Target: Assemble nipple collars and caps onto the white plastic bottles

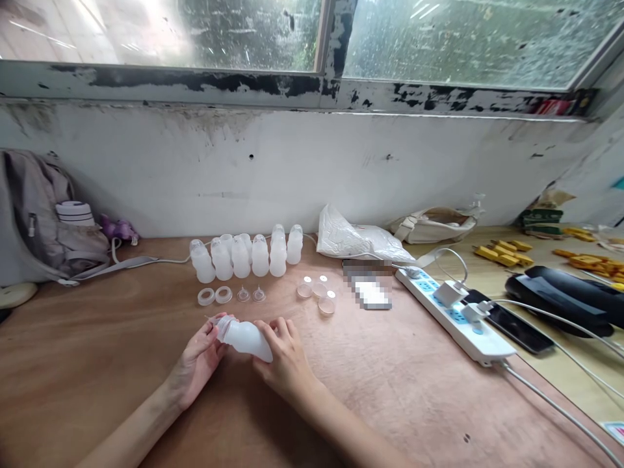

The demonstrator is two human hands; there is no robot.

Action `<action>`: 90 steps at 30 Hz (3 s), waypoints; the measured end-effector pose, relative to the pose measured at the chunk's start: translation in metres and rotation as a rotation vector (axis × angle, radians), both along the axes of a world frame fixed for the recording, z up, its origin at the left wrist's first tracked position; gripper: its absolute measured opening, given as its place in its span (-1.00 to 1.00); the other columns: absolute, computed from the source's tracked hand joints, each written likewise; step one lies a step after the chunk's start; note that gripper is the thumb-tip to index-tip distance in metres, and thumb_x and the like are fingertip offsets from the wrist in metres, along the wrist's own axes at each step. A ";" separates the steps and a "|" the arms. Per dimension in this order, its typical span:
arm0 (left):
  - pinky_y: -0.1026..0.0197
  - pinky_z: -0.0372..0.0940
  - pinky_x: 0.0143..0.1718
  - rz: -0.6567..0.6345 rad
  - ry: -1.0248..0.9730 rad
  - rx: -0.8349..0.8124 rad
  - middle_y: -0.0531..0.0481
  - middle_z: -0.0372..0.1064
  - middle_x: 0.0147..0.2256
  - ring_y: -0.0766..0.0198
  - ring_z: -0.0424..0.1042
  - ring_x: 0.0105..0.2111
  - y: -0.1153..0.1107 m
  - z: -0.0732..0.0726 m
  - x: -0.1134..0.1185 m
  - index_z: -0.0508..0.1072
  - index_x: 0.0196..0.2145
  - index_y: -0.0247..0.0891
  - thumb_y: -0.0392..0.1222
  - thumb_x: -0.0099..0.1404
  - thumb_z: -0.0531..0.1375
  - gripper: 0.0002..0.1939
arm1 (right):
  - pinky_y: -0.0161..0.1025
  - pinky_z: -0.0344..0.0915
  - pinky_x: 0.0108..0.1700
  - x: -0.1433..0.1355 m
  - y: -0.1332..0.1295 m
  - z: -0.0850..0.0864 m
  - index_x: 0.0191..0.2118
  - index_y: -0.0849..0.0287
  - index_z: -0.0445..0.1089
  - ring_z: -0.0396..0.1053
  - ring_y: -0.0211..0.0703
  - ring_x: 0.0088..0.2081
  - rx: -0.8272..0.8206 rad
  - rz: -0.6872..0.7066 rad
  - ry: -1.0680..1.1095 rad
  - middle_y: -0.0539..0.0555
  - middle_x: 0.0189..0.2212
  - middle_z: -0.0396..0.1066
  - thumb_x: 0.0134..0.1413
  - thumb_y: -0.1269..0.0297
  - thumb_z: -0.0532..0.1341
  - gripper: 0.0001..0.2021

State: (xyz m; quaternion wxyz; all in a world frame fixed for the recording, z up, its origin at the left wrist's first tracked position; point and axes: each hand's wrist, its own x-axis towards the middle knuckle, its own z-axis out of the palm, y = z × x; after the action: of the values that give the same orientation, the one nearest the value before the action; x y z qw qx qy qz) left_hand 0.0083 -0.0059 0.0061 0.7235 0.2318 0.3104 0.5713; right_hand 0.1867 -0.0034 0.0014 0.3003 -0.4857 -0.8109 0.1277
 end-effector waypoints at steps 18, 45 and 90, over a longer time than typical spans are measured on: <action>0.31 0.15 -0.12 0.025 0.415 0.148 -0.05 0.31 -0.13 0.28 0.27 -0.14 -0.004 0.001 0.003 0.31 -0.22 -0.22 -0.23 0.06 0.24 -0.70 | -0.14 0.21 -0.19 0.007 -0.001 0.012 -0.05 0.06 0.22 0.13 -0.06 -0.23 -0.044 0.001 -0.025 0.10 -0.29 0.15 -0.23 0.48 0.17 -0.50; 0.29 0.23 -0.35 -0.246 0.688 0.402 -0.09 0.32 -0.29 0.20 0.30 -0.31 0.001 0.009 -0.013 0.40 -0.25 -0.25 -0.26 -0.08 0.29 -0.64 | -0.52 -0.18 -0.84 0.014 0.012 0.013 -0.41 0.22 0.27 0.13 -0.40 -0.75 -1.267 -0.134 1.083 -0.06 -0.68 0.24 -0.01 -0.10 -0.01 -0.58; 0.19 0.28 -0.21 -0.140 0.425 -0.009 -0.10 0.36 -0.22 0.17 0.34 -0.20 -0.001 0.008 -0.005 0.40 -0.25 -0.27 -0.15 0.00 0.26 -0.68 | -0.20 0.36 -0.48 0.027 0.016 0.017 -0.03 0.20 0.22 0.35 -0.23 -0.62 -0.600 0.016 0.842 -0.07 -0.65 0.30 -0.01 0.32 0.00 -0.62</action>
State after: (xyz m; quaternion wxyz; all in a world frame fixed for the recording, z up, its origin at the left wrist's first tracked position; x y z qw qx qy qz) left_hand 0.0037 -0.0064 0.0139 0.6808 0.3644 0.4416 0.4568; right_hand 0.2139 0.0123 0.0179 0.4470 -0.4508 -0.5512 0.5414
